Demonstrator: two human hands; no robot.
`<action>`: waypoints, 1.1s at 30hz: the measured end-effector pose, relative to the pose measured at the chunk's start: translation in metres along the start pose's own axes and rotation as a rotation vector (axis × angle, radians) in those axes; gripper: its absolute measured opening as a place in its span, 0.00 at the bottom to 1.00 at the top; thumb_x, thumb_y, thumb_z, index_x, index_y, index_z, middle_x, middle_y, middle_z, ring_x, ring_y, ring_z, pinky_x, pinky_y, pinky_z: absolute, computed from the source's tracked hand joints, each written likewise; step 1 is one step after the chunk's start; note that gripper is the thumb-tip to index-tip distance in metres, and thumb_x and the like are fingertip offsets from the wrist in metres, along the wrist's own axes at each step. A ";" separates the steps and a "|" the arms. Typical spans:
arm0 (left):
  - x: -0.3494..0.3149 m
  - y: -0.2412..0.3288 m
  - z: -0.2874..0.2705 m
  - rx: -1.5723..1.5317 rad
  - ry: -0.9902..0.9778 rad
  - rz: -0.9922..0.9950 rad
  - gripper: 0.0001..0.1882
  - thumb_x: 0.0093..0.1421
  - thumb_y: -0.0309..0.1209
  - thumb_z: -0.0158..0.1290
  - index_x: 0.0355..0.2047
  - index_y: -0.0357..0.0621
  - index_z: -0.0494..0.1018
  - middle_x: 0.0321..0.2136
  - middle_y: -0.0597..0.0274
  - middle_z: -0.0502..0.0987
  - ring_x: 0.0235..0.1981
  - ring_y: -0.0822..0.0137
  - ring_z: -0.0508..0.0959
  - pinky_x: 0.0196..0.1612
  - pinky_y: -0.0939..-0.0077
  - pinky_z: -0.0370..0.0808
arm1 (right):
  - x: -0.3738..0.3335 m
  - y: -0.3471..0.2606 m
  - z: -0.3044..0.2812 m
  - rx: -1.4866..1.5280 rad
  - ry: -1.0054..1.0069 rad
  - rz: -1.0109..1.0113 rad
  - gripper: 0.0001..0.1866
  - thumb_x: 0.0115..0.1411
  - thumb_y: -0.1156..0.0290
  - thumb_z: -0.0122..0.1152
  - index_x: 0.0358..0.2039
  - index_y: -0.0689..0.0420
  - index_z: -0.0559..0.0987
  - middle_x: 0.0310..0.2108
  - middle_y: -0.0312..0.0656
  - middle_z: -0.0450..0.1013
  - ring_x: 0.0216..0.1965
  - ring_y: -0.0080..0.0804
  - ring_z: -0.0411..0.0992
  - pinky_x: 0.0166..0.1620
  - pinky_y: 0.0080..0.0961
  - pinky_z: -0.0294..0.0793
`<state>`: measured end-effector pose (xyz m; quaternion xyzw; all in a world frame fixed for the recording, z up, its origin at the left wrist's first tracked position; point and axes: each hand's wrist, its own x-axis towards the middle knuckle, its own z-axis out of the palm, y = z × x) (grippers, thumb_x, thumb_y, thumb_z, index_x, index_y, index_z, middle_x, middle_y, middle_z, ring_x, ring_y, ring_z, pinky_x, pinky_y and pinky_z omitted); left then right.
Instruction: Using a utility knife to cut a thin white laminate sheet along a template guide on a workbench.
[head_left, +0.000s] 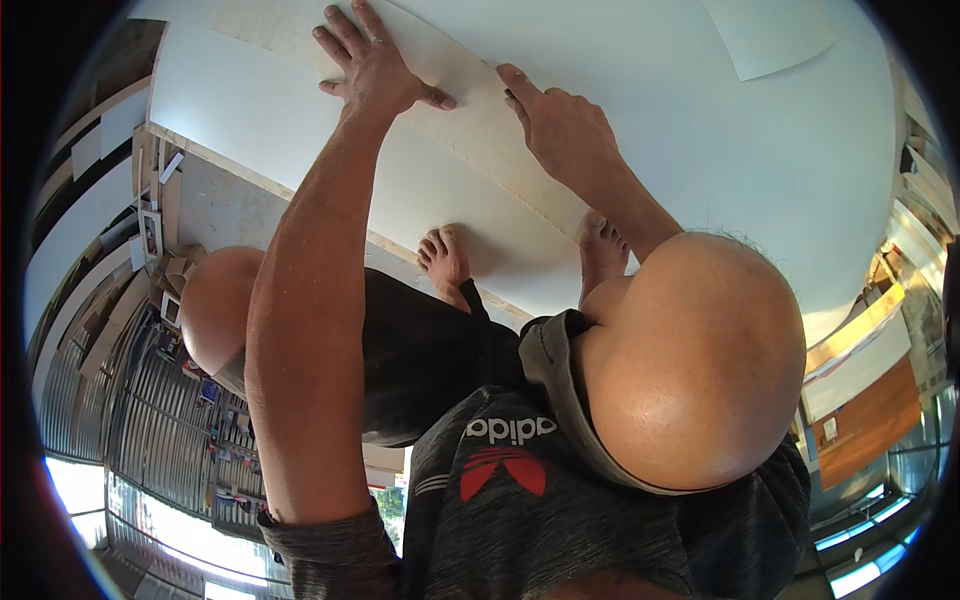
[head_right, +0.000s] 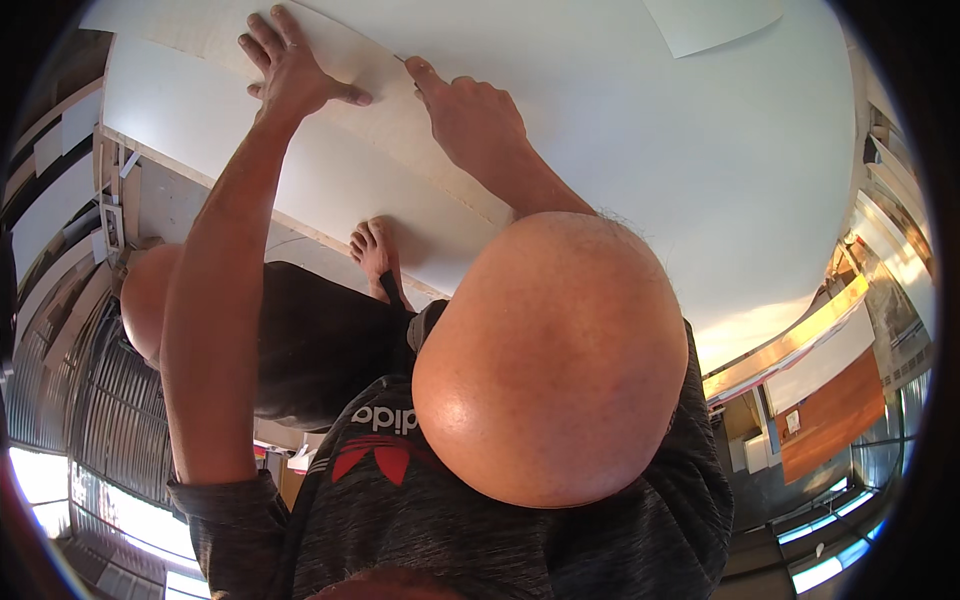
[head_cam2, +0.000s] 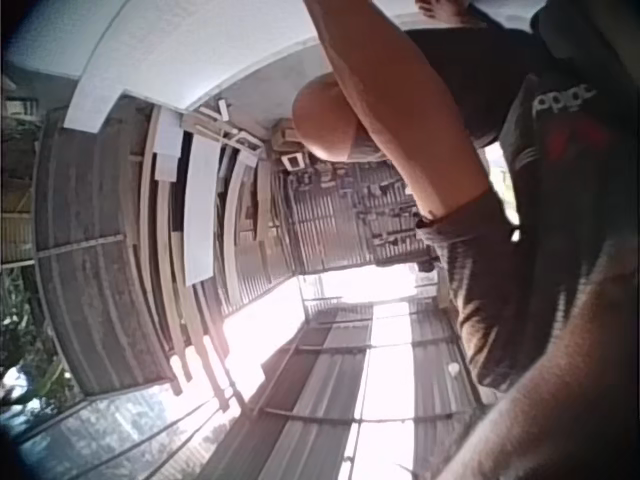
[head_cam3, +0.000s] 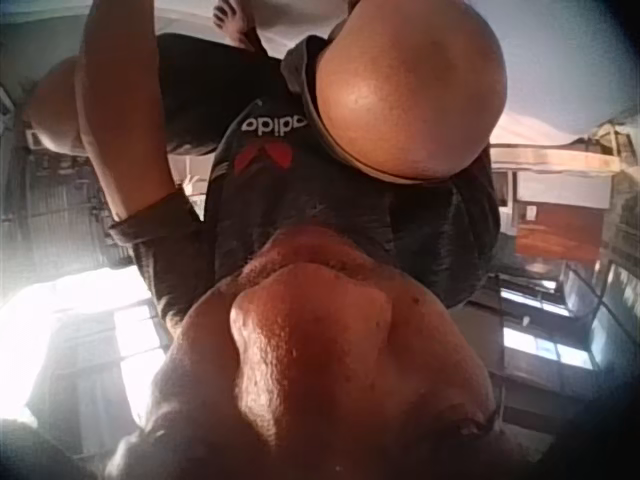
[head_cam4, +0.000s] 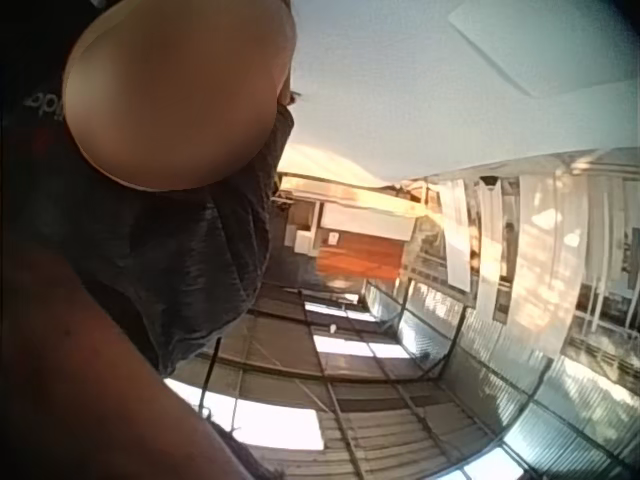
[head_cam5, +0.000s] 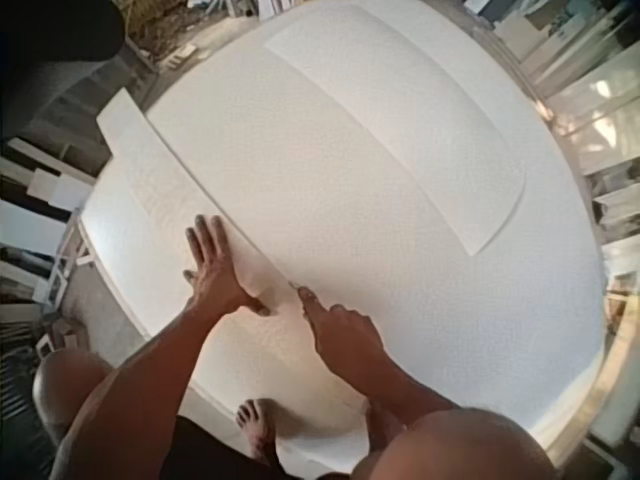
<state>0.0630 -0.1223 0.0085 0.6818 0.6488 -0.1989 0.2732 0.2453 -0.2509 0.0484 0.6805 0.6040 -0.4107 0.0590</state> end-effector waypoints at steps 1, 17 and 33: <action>-0.001 0.001 -0.001 0.004 -0.010 -0.008 0.98 0.16 0.49 0.85 0.75 0.48 0.20 0.74 0.44 0.13 0.75 0.37 0.20 0.60 0.08 0.52 | -0.002 0.001 -0.001 0.012 -0.033 0.016 0.20 0.76 0.63 0.45 0.66 0.45 0.64 0.26 0.49 0.76 0.29 0.51 0.79 0.34 0.48 0.78; -0.003 -0.001 0.002 0.024 -0.012 -0.011 0.99 0.15 0.50 0.85 0.75 0.49 0.21 0.74 0.44 0.15 0.75 0.38 0.21 0.60 0.08 0.52 | -0.023 0.015 0.001 0.071 -0.100 0.068 0.24 0.74 0.67 0.45 0.70 0.43 0.62 0.35 0.52 0.77 0.35 0.51 0.79 0.41 0.48 0.77; 0.002 -0.019 0.015 0.003 0.144 0.214 0.96 0.15 0.54 0.83 0.74 0.41 0.27 0.73 0.30 0.23 0.74 0.25 0.29 0.52 0.10 0.60 | -0.065 0.043 0.017 0.081 -0.140 0.178 0.24 0.75 0.66 0.43 0.70 0.36 0.63 0.37 0.52 0.76 0.39 0.52 0.78 0.45 0.46 0.77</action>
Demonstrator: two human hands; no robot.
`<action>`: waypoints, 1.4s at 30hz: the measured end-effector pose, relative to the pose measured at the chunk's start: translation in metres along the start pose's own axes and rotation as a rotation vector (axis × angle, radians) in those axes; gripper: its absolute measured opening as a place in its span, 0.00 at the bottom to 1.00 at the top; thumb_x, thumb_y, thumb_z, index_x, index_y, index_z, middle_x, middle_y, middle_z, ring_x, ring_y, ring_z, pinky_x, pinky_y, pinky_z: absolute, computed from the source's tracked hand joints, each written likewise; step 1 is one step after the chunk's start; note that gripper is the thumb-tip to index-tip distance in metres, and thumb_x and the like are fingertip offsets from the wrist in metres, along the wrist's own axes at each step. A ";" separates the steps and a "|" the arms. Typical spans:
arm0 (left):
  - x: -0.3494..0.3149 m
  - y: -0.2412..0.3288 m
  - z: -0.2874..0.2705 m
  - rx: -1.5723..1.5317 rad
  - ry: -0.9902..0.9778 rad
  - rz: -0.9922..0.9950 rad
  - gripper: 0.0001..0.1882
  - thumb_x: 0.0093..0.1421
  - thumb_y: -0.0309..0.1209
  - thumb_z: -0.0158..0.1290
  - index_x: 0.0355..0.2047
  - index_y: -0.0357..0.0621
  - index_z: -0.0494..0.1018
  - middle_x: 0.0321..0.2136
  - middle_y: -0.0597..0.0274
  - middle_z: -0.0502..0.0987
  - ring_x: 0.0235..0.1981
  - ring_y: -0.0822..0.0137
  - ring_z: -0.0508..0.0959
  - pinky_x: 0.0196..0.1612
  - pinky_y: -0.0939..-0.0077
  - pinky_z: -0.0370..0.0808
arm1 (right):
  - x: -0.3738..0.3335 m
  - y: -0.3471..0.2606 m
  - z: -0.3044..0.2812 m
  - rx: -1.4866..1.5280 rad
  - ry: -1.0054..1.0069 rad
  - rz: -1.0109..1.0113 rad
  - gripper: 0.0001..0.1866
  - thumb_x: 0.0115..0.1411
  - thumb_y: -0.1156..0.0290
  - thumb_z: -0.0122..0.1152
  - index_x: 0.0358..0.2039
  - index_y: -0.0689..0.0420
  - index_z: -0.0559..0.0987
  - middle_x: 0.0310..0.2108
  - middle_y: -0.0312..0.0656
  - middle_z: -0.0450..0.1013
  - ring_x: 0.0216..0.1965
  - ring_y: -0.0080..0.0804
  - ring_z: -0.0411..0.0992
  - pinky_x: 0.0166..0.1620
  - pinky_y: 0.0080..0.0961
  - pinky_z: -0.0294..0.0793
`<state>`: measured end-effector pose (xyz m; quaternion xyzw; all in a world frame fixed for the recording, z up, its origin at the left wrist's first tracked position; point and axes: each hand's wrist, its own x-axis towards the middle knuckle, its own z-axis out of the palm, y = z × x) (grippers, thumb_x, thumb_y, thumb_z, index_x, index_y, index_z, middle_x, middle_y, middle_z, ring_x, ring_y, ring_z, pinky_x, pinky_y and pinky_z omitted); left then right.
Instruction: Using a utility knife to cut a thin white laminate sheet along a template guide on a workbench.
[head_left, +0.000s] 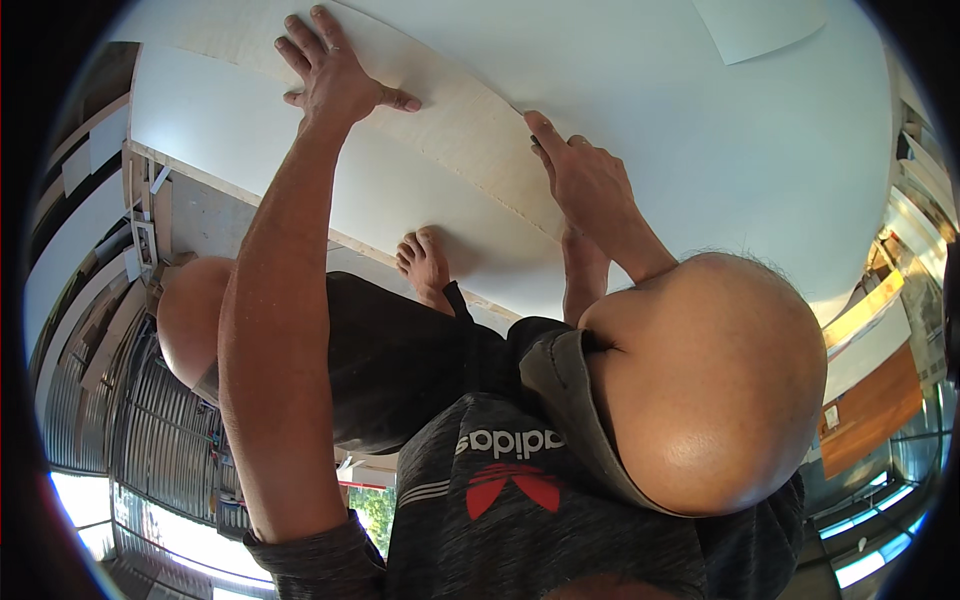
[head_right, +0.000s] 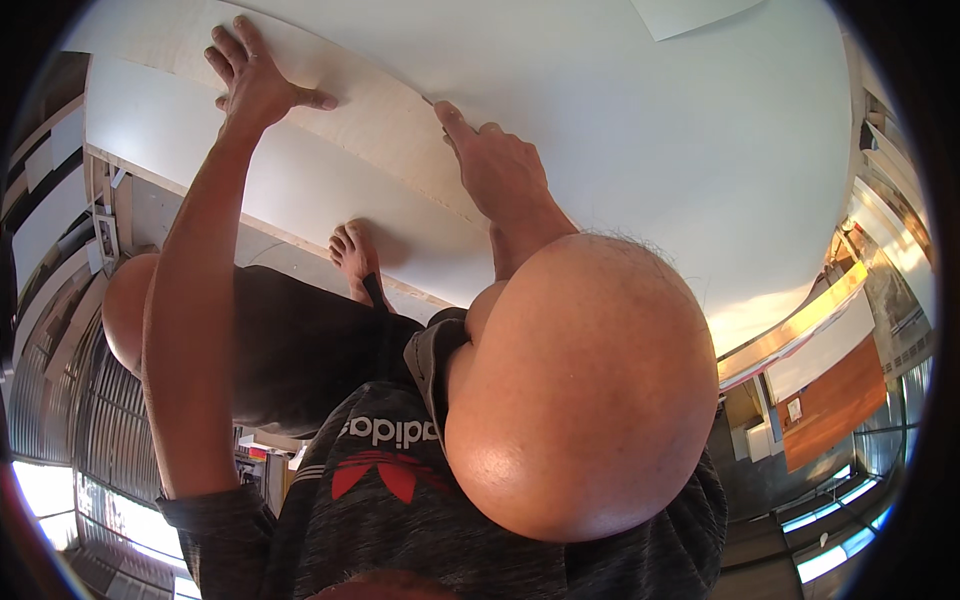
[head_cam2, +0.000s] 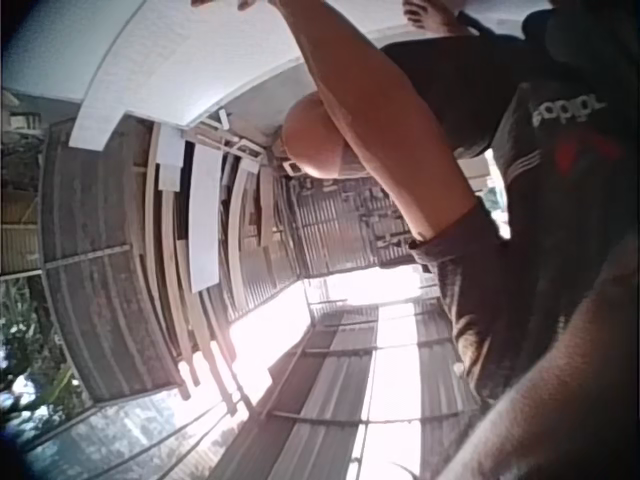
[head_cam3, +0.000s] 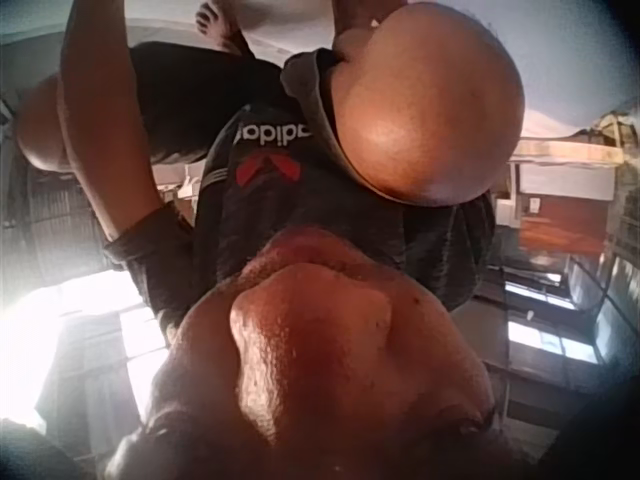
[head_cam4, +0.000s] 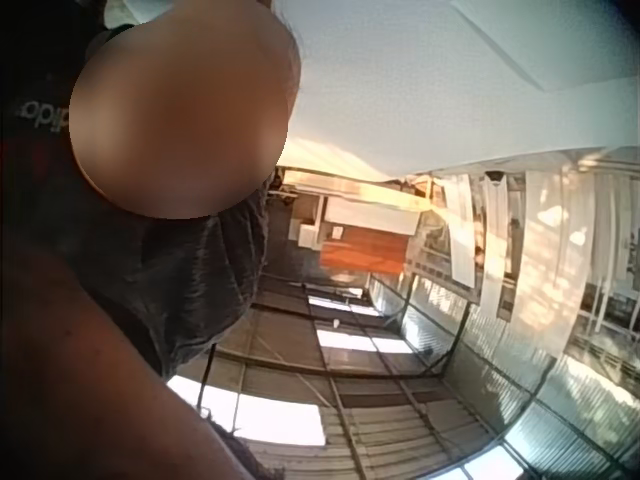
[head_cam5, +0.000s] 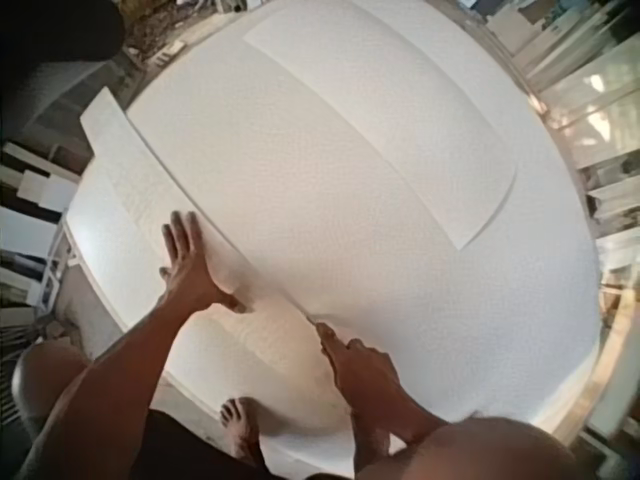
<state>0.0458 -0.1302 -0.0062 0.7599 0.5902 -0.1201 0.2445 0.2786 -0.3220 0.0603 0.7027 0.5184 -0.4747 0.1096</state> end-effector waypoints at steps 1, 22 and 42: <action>0.000 0.002 0.001 0.001 -0.007 -0.015 0.96 0.15 0.55 0.83 0.74 0.41 0.27 0.73 0.30 0.23 0.74 0.25 0.29 0.52 0.10 0.61 | -0.002 0.002 0.001 -0.016 -0.012 0.014 0.25 0.75 0.67 0.42 0.70 0.36 0.63 0.38 0.52 0.76 0.40 0.52 0.78 0.46 0.45 0.77; 0.000 0.007 -0.004 -0.007 -0.027 -0.053 0.96 0.13 0.54 0.83 0.75 0.42 0.28 0.74 0.35 0.22 0.75 0.29 0.27 0.54 0.11 0.61 | -0.028 0.031 0.017 0.008 0.105 -0.021 0.22 0.76 0.63 0.47 0.68 0.35 0.62 0.27 0.47 0.73 0.27 0.49 0.75 0.35 0.44 0.73; 0.003 0.016 -0.013 -0.021 -0.098 -0.147 0.96 0.17 0.49 0.84 0.75 0.46 0.24 0.75 0.40 0.18 0.75 0.34 0.23 0.59 0.09 0.54 | 0.049 -0.035 -0.020 0.179 0.332 -0.227 0.21 0.74 0.62 0.51 0.66 0.41 0.66 0.28 0.52 0.77 0.29 0.56 0.77 0.34 0.49 0.76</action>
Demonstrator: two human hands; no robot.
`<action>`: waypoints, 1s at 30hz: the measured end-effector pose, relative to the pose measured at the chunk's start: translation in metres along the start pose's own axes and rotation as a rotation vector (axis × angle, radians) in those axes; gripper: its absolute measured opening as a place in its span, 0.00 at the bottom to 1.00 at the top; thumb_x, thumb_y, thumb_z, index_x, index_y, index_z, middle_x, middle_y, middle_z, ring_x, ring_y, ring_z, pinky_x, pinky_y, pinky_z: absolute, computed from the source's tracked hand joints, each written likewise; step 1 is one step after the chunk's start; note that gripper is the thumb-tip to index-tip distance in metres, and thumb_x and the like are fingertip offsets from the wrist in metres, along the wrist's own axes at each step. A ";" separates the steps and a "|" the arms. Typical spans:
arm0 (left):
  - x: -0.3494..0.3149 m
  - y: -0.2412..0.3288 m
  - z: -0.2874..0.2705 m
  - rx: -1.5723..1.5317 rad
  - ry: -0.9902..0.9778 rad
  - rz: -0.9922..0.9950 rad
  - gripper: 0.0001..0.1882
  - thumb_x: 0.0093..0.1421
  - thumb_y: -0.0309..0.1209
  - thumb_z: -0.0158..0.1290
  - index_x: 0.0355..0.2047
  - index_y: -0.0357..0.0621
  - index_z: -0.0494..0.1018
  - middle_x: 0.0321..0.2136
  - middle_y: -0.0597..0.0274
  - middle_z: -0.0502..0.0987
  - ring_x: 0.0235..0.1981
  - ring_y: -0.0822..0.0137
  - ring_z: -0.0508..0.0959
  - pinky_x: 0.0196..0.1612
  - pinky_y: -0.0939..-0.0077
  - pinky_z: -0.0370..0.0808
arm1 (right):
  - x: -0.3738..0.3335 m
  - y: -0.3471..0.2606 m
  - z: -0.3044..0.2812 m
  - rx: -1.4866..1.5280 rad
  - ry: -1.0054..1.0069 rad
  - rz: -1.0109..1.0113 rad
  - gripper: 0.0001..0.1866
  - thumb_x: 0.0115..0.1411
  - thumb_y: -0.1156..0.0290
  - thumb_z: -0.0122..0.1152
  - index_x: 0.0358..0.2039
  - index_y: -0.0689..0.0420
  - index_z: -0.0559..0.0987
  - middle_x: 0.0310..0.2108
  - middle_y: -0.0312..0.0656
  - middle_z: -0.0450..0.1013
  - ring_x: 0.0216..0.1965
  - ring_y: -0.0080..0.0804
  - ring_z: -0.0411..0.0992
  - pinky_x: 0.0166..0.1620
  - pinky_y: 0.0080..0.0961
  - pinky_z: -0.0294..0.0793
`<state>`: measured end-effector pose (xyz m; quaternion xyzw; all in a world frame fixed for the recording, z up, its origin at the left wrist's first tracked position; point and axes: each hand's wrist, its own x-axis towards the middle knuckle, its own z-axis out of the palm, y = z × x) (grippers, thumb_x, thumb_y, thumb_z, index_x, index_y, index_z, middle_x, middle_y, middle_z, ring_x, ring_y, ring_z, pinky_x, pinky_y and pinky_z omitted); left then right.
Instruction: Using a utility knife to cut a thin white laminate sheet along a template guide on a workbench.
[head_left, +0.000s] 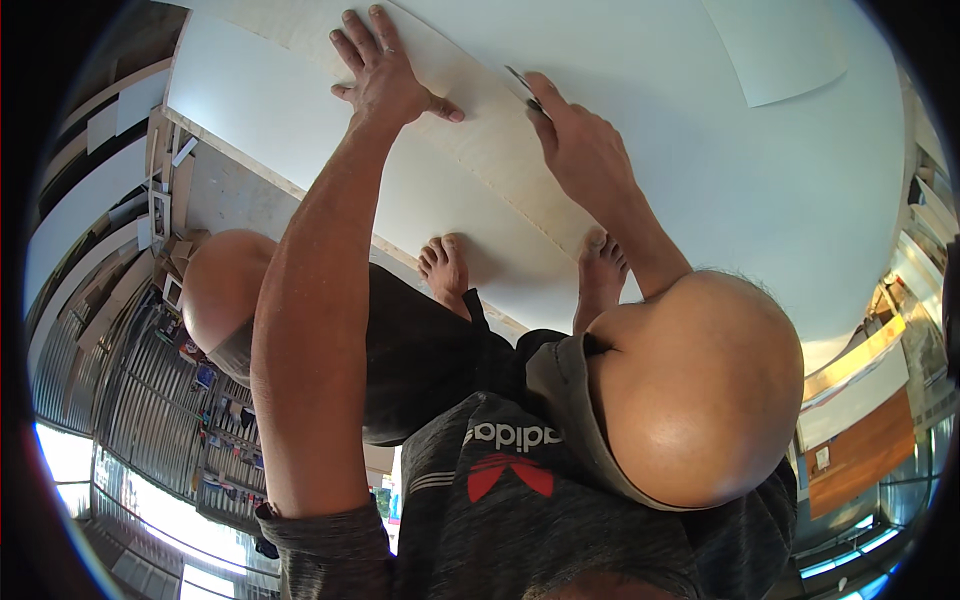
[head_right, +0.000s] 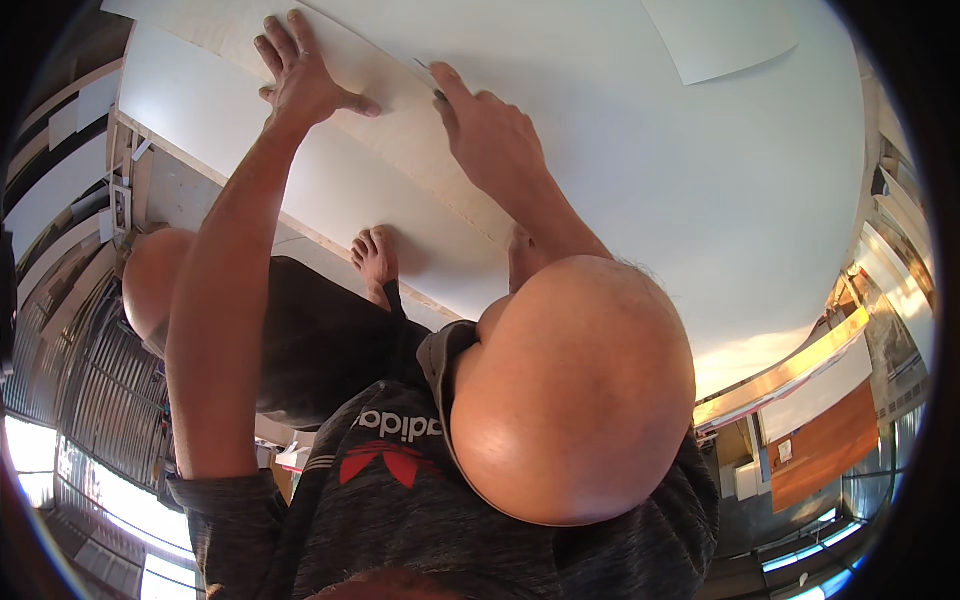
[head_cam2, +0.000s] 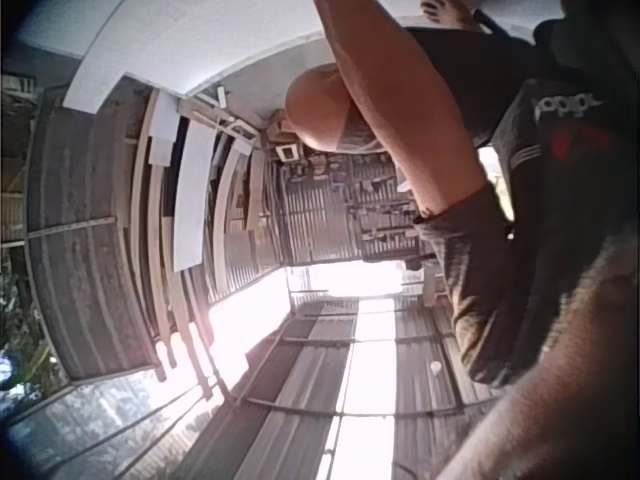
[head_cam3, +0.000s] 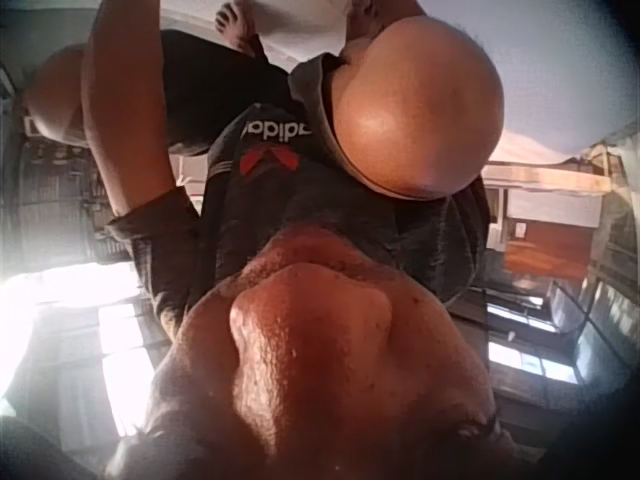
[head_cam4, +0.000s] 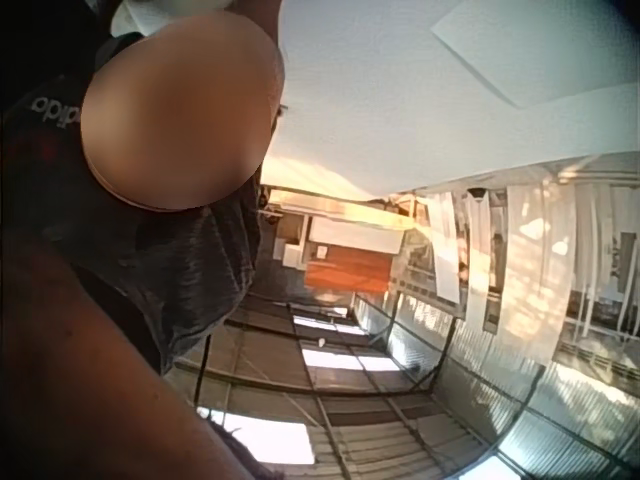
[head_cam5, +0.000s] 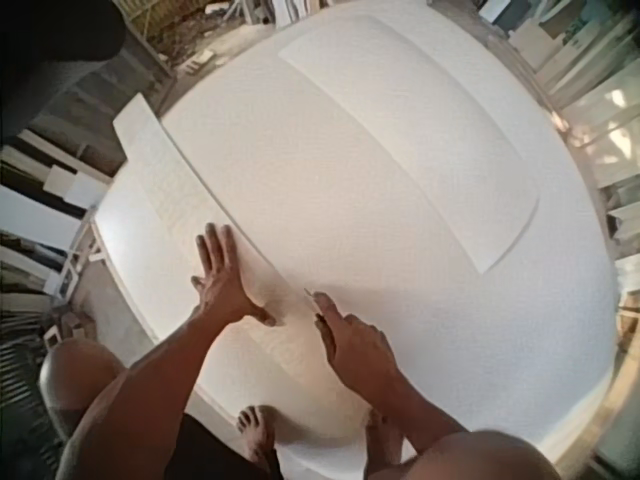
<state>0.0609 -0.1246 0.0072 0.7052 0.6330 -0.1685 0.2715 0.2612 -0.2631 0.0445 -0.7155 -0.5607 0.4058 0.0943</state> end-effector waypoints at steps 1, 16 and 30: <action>0.001 0.002 -0.003 0.019 -0.050 -0.071 0.98 0.15 0.48 0.85 0.75 0.48 0.22 0.75 0.44 0.15 0.75 0.38 0.22 0.60 0.08 0.52 | 0.011 -0.006 0.003 -0.036 -0.045 -0.009 0.21 0.74 0.59 0.49 0.66 0.41 0.67 0.29 0.54 0.78 0.29 0.57 0.78 0.36 0.50 0.78; 0.001 0.006 -0.005 0.040 -0.073 -0.101 0.98 0.15 0.49 0.85 0.76 0.49 0.23 0.75 0.45 0.15 0.75 0.39 0.22 0.60 0.08 0.52 | 0.030 -0.025 0.005 -0.246 -0.199 -0.065 0.21 0.76 0.63 0.45 0.67 0.48 0.63 0.24 0.53 0.78 0.26 0.57 0.79 0.32 0.52 0.79; 0.002 0.002 -0.002 0.043 -0.061 -0.076 0.98 0.16 0.50 0.85 0.75 0.50 0.21 0.74 0.46 0.14 0.75 0.40 0.21 0.60 0.07 0.52 | -0.024 -0.001 -0.007 -0.272 -0.298 0.083 0.24 0.75 0.65 0.43 0.70 0.46 0.61 0.28 0.54 0.77 0.31 0.54 0.79 0.36 0.49 0.79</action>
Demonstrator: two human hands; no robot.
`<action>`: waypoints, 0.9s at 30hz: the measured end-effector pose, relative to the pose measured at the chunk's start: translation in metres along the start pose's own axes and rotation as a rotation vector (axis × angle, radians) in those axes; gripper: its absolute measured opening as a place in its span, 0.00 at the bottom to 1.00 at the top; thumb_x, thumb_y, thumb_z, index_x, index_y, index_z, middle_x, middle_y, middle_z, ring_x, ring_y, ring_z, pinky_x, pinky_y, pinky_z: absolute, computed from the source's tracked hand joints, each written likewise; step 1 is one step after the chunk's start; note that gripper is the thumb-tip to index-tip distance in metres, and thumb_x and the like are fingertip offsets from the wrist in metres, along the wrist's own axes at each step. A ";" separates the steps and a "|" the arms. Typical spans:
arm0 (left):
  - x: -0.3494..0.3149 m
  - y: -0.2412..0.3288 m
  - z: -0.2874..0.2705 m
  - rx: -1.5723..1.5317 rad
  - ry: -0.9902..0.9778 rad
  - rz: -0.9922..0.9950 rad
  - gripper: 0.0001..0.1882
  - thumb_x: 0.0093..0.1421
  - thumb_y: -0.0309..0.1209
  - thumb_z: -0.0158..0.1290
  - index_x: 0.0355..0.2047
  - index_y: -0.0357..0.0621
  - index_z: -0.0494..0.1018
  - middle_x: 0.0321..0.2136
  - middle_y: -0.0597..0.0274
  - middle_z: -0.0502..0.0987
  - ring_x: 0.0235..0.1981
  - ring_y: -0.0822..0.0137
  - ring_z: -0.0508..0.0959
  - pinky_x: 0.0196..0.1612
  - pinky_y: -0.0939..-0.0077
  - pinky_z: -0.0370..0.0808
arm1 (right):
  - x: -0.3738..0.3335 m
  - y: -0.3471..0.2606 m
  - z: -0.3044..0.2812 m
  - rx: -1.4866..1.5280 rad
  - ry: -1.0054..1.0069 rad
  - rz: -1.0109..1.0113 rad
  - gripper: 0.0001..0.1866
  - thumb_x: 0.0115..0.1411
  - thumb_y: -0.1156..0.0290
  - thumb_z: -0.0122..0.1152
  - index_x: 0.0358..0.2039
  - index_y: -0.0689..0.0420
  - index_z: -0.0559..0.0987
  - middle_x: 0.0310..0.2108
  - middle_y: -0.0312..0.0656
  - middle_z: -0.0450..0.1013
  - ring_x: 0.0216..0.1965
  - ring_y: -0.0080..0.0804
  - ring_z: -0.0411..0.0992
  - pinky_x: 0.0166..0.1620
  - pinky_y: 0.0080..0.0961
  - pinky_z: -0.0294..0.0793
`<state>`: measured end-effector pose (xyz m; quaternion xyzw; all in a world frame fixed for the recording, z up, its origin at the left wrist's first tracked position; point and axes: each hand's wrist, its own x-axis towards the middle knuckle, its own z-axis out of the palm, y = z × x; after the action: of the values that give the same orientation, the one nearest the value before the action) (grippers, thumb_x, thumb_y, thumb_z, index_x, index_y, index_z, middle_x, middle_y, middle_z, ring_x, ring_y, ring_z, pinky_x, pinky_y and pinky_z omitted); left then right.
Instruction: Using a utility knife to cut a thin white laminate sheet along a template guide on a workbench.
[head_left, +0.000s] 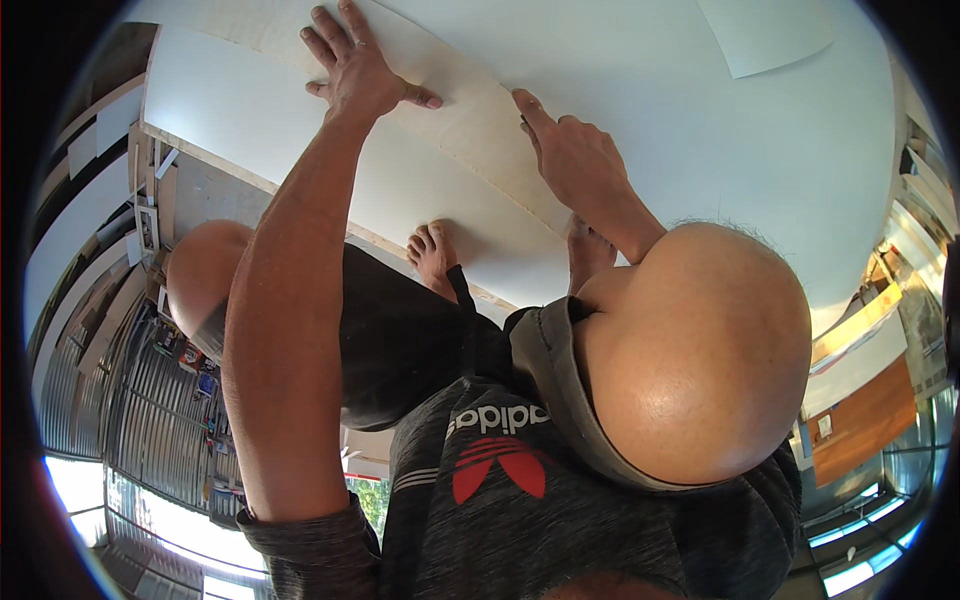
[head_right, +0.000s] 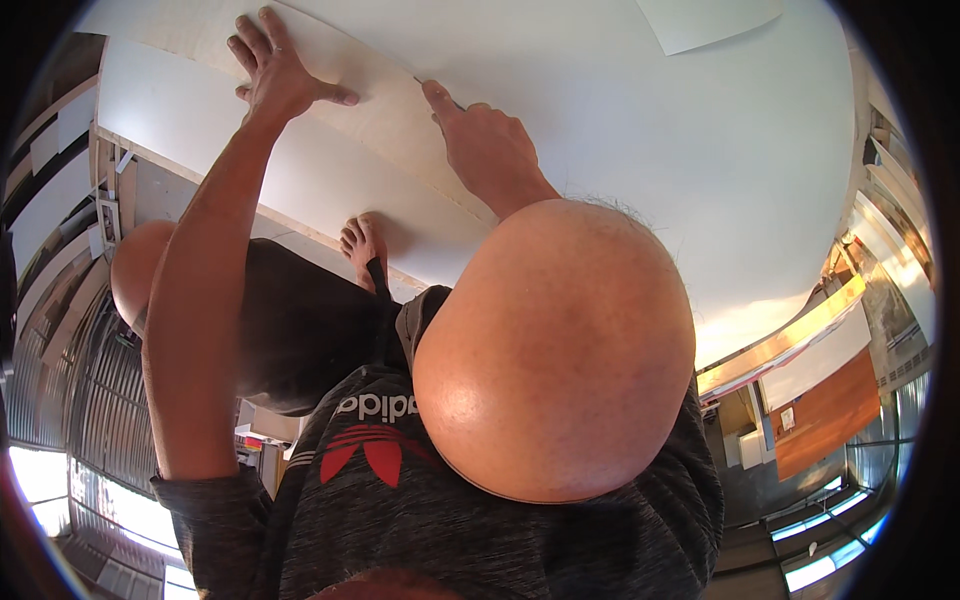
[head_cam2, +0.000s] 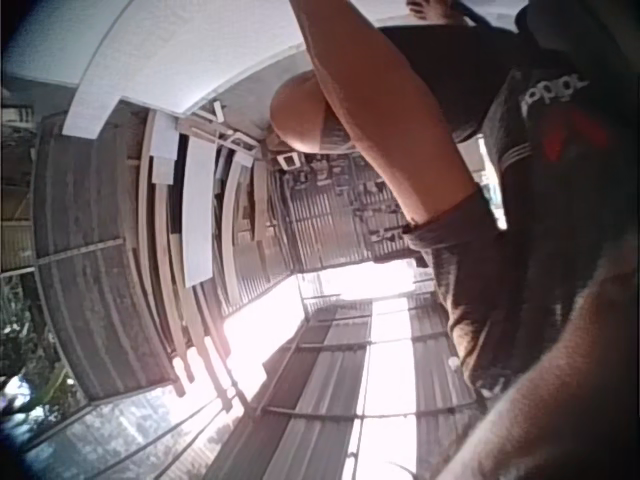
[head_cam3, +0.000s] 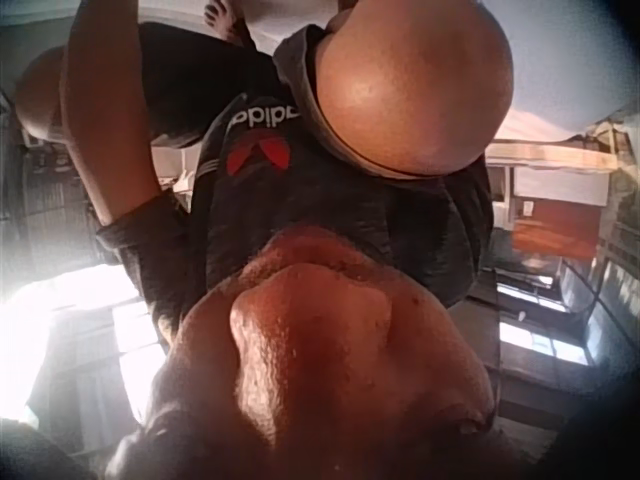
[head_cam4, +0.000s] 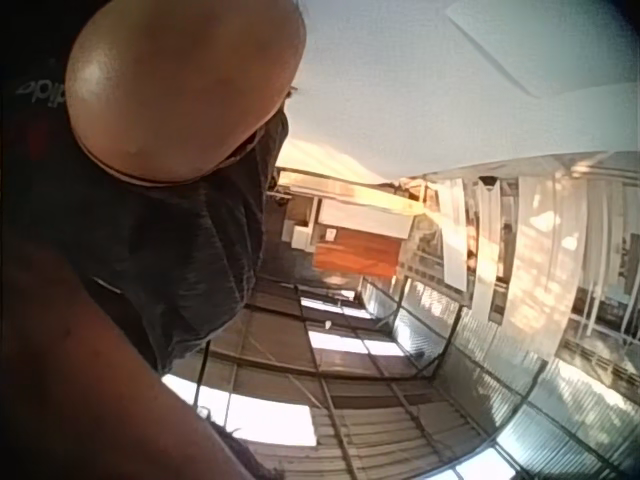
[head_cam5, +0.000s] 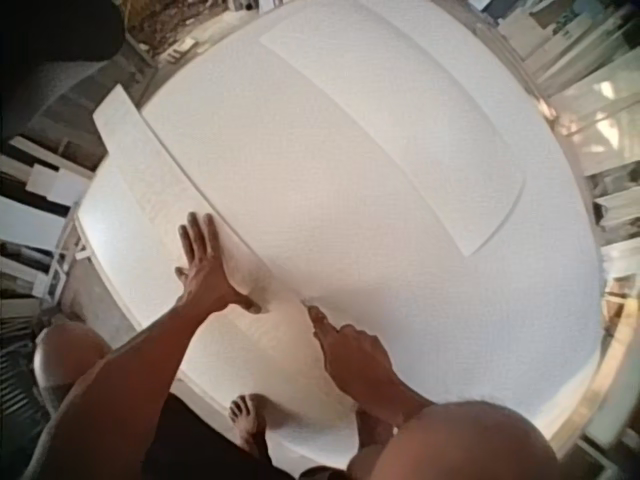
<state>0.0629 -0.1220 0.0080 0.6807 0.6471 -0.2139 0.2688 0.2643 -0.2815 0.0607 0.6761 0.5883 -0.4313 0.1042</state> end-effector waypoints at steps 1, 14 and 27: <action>0.000 0.000 0.000 -0.006 -0.004 -0.002 0.98 0.16 0.49 0.85 0.75 0.50 0.21 0.74 0.46 0.14 0.75 0.40 0.21 0.60 0.07 0.52 | -0.001 -0.001 -0.003 0.011 -0.046 0.021 0.25 0.73 0.70 0.45 0.70 0.47 0.62 0.31 0.54 0.78 0.34 0.53 0.79 0.39 0.48 0.79; 0.000 -0.015 0.011 -0.030 0.105 0.175 0.94 0.19 0.53 0.84 0.75 0.45 0.26 0.75 0.36 0.21 0.75 0.31 0.25 0.58 0.12 0.56 | -0.025 0.014 -0.004 0.076 -0.179 0.124 0.29 0.72 0.75 0.39 0.72 0.43 0.59 0.41 0.57 0.77 0.42 0.55 0.79 0.47 0.47 0.78; 0.000 -0.015 0.011 -0.021 0.136 0.208 0.93 0.20 0.55 0.83 0.75 0.44 0.27 0.74 0.35 0.23 0.75 0.29 0.28 0.54 0.14 0.60 | -0.059 0.045 0.022 0.047 -0.073 0.095 0.29 0.71 0.72 0.46 0.71 0.40 0.60 0.32 0.53 0.75 0.33 0.53 0.77 0.38 0.46 0.77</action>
<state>0.0484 -0.1287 -0.0024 0.7542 0.5918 -0.1316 0.2521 0.2981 -0.3500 0.0724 0.6893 0.5410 -0.4639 0.1300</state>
